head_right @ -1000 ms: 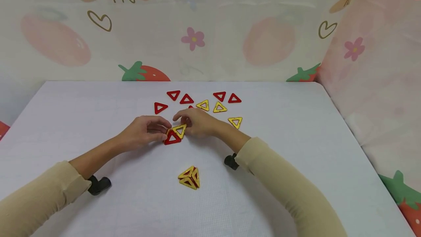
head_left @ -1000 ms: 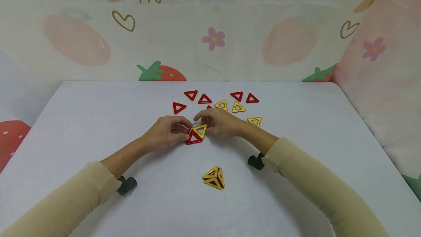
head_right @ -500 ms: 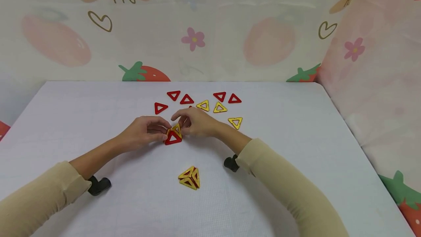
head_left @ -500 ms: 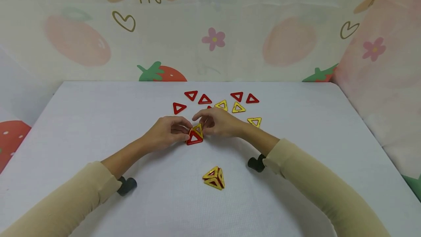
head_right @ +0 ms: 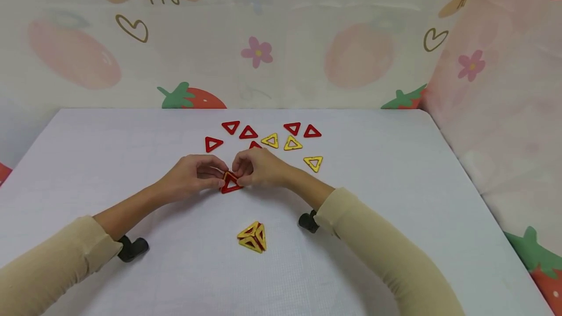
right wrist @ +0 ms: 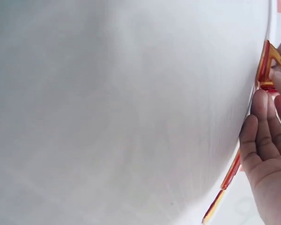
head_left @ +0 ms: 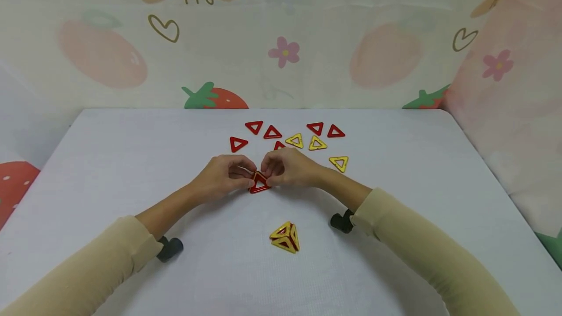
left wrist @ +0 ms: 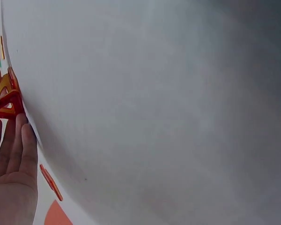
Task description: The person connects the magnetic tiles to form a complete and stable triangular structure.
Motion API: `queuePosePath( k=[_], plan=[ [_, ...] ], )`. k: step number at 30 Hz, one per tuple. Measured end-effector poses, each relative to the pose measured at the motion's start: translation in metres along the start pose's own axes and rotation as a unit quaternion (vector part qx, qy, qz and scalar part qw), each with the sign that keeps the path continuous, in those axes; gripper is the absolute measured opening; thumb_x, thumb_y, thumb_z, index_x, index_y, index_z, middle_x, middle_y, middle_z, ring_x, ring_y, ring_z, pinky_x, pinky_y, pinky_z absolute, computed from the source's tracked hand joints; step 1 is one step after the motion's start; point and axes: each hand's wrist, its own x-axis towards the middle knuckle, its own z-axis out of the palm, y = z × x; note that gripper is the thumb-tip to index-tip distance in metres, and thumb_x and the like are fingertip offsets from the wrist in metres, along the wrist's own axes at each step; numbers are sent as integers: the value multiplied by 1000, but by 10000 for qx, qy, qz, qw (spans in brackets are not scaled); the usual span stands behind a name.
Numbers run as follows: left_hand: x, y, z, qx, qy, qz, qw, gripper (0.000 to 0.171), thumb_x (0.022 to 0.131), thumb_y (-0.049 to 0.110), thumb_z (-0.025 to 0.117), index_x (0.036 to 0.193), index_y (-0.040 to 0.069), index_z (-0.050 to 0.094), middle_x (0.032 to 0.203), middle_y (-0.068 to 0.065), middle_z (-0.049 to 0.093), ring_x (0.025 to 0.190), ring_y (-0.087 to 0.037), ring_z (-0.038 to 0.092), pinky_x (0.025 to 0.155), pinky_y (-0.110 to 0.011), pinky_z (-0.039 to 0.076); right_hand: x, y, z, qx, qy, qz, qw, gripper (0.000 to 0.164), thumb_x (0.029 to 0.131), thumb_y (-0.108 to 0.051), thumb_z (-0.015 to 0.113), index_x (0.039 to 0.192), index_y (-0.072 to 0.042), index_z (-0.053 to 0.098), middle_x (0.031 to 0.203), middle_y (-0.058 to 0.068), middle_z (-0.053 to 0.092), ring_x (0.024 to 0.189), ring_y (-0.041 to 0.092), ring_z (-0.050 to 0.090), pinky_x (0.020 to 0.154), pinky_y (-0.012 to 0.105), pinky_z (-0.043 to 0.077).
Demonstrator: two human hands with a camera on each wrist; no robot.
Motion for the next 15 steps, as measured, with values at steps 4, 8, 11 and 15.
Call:
queuePosePath(
  k=[4, 8, 11, 15],
  plan=[
    [0, 1, 0, 4, 17, 27, 10000, 30, 87, 5, 76, 115, 1, 67, 112, -11, 68, 102, -24, 69, 91, -36, 55, -1, 3, 1, -145, -38, -13, 9999, 18, 88, -6, 75, 104, -7, 67, 93, 1, 67, 86, 15, 62, 77, 24, 54],
    [0, 2, 1, 22, 11, 39, 10000, 33, 86, 6, 77, 118, 0, 66, 115, -12, 68, 101, -24, 70, 90, -35, 55, -2, 2, 1, -289, -61, -81, 9995, 17, 89, -5, 73, 105, -7, 67, 92, 1, 66, 86, 16, 61, 78, 24, 54],
    [1, 2, 1, 58, -9, 54, 10000, 36, 86, 7, 77, 120, 0, 66, 117, -12, 68, 100, -23, 70, 90, -36, 55, -3, 2, -1, -428, -41, -81, 9990, 16, 89, -6, 73, 104, -8, 68, 92, 0, 66, 86, 16, 61, 78, 24, 53],
    [2, 3, 2, 160, -48, 121, 9998, 37, 88, 8, 75, 122, 1, 67, 119, -12, 68, 97, -22, 70, 90, -37, 55, -3, 1, -2, -595, 37, -21, 9982, 14, 90, -6, 72, 104, -9, 69, 91, -2, 66, 85, 15, 60, 79, 24, 52]
  ],
)
